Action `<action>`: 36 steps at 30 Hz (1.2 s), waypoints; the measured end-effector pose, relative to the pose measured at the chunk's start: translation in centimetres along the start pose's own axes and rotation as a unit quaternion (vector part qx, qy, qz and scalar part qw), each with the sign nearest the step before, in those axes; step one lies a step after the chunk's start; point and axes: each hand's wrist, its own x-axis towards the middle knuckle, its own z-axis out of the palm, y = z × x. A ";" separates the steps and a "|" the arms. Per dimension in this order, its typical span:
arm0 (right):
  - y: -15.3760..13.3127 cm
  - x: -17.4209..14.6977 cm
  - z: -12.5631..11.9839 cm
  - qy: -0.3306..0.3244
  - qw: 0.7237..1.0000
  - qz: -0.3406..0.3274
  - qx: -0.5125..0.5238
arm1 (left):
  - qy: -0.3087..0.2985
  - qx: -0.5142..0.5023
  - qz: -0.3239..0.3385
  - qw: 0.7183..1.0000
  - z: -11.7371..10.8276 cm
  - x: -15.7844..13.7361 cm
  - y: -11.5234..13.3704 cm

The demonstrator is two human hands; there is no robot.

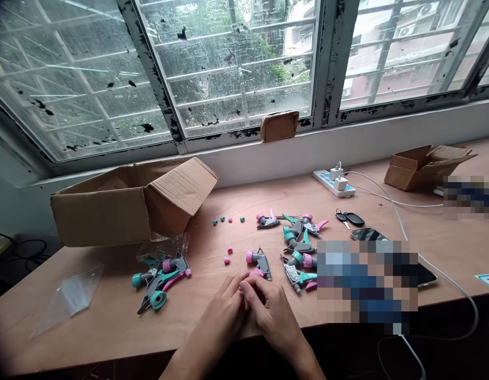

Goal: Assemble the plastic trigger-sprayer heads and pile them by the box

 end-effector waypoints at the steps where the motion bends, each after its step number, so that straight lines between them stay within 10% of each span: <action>1: 0.0 -0.1 0.0 -0.001 1.000 0.001 -0.002 | 0.015 -0.021 -0.019 0.999 0.0 -0.3 0.1; 13: -0.6 0.0 0.2 -0.033 0.997 0.008 -0.070 | 0.158 -0.205 -0.091 0.962 0.5 -1.8 -0.6; 22: -0.4 -0.3 0.6 -0.074 0.989 -0.011 -0.127 | 0.201 -0.401 -0.213 0.868 -1.1 -2.0 -1.2; 36: 0.7 -0.4 1.1 -0.044 0.978 -0.119 -0.166 | 0.157 -0.398 -0.154 0.891 -1.8 -2.3 -0.4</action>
